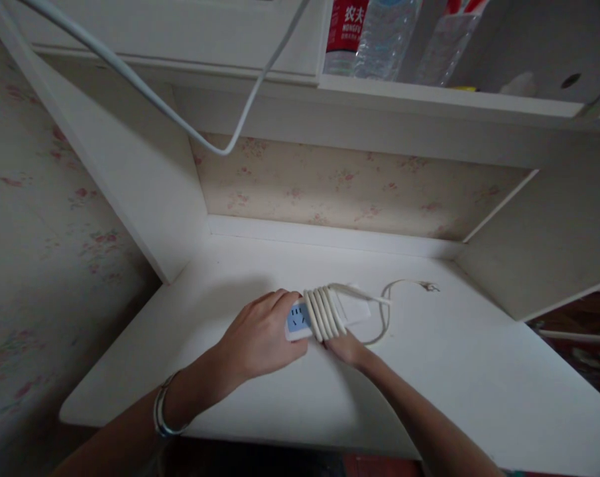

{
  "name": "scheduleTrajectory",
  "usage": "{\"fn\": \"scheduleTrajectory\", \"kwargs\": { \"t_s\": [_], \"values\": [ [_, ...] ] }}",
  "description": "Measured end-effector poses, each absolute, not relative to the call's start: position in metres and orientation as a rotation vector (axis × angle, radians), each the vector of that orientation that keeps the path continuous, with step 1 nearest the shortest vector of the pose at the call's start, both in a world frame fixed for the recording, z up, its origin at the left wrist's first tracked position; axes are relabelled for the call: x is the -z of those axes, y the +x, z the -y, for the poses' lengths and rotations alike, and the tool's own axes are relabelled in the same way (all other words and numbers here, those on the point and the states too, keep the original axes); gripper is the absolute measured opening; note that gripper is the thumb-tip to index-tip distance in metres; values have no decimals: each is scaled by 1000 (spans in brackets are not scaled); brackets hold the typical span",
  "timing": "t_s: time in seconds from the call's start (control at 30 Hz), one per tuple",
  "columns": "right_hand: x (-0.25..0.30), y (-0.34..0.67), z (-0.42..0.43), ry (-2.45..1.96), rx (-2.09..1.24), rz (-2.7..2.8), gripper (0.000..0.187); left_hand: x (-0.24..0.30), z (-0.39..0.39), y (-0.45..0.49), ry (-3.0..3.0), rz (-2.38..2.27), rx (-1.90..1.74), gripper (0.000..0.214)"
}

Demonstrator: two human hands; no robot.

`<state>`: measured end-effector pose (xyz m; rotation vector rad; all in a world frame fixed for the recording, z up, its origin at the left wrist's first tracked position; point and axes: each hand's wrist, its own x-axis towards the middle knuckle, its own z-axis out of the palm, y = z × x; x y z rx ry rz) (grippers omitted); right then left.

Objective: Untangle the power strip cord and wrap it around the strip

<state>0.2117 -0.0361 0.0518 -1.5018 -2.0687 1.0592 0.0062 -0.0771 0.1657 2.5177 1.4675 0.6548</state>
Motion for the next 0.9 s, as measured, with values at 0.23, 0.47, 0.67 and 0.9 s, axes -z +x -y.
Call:
{"fn": "scheduleTrajectory", "kwargs": {
  "t_s": [0.23,0.47,0.67,0.9],
  "values": [
    [-81,216,86,-1589,-708,2316,61,-143,45,1,2530,-1946,-547,28],
    [-135,215,88,-1367,67,2575,54,-111,48,13,2685,-1822,-355,32],
    [-155,204,47,-1300,203,2527,54,-110,71,25,2750,-1403,-219,29],
    [-154,207,11,-1263,-567,2408,61,-139,106,17,2763,-1096,-274,38]
  ]
}}
